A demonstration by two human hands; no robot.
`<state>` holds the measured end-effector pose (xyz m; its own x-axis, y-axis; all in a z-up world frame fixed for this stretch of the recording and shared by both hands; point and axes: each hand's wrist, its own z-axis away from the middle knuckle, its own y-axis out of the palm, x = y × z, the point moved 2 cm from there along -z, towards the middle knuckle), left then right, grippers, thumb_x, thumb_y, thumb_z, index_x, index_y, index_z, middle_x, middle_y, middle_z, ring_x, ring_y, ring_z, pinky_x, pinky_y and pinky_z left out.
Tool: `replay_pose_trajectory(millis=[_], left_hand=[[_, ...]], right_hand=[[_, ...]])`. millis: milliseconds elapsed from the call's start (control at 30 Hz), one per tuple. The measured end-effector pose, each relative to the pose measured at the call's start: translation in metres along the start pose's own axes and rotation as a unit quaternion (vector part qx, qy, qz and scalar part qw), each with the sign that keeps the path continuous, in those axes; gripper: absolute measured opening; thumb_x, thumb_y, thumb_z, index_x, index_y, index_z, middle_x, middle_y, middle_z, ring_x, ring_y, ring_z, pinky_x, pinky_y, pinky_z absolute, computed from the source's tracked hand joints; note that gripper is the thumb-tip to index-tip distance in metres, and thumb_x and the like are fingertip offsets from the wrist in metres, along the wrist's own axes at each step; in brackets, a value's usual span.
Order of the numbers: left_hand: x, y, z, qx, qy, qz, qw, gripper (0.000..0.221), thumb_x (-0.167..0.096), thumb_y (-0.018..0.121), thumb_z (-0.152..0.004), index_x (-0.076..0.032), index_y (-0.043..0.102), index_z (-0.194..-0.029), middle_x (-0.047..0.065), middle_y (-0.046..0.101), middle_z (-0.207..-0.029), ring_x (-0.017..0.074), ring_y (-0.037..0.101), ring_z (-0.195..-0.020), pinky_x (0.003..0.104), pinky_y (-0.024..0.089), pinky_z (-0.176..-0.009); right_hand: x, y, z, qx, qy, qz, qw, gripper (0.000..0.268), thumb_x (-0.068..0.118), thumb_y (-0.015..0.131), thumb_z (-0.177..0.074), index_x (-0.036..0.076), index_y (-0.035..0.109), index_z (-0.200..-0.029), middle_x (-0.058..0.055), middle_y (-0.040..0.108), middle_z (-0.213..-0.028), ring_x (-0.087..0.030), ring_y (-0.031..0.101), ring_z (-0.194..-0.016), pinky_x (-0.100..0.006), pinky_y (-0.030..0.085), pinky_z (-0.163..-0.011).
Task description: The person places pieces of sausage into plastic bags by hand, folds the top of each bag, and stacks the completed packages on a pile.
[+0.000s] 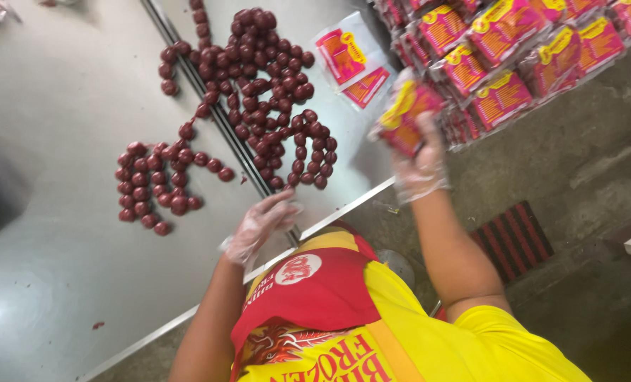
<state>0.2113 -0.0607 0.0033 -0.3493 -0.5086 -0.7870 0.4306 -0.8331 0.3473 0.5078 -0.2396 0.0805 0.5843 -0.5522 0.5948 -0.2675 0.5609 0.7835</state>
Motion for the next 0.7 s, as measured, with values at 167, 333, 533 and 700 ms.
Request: replay_pose_trajectory(millis=[167, 333, 533, 700], left_hand=[[0.039, -0.037, 0.027, -0.135, -0.029, 0.075, 0.988, 0.057, -0.037, 0.066, -0.094, -0.002, 0.060, -0.138, 0.013, 0.076, -0.116, 0.0199, 0.070, -0.095, 0.036, 0.056, -0.087], [0.068, -0.062, 0.049, -0.299, -0.068, 0.081, 0.948, 0.043, -0.033, 0.065, -0.096, -0.003, 0.066, -0.125, 0.013, 0.076, -0.112, 0.0174, 0.068, -0.087, 0.034, 0.055, -0.082], [0.077, -0.071, 0.045, -0.302, -0.059, 0.090, 0.947, 0.037, -0.031, 0.067, -0.095, -0.003, 0.067, -0.119, 0.010, 0.076, -0.105, 0.0133, 0.064, -0.077, 0.031, 0.054, -0.074], [0.074, -0.055, 0.032, -0.289, -0.046, 0.069, 0.954, 0.036, -0.032, 0.070, -0.094, -0.004, 0.068, -0.117, 0.007, 0.076, -0.100, 0.0111, 0.062, -0.076, 0.027, 0.050, -0.070]], right_hand=[[0.141, -0.041, -0.061, -0.117, -0.256, 0.102, 0.954, 0.055, 0.017, 0.073, -0.096, -0.001, 0.048, -0.143, -0.018, 0.064, -0.129, -0.036, 0.071, -0.113, -0.057, 0.064, -0.097], [0.230, -0.088, -0.106, -0.154, -0.302, 0.081, 0.937, 0.048, 0.022, 0.063, -0.091, 0.000, 0.050, -0.132, -0.028, 0.070, -0.113, -0.045, 0.076, -0.089, -0.060, 0.068, -0.078], [0.254, -0.087, -0.147, -0.028, -0.262, 0.124, 0.957, 0.060, 0.034, 0.063, -0.094, -0.001, 0.053, -0.141, -0.025, 0.067, -0.108, -0.041, 0.070, -0.087, -0.050, 0.058, -0.076], [0.246, -0.103, -0.185, -0.102, -0.257, 0.215, 0.937, 0.062, 0.028, 0.080, -0.094, -0.005, 0.056, -0.140, -0.023, 0.073, -0.117, -0.043, 0.070, -0.097, -0.056, 0.058, -0.085]])
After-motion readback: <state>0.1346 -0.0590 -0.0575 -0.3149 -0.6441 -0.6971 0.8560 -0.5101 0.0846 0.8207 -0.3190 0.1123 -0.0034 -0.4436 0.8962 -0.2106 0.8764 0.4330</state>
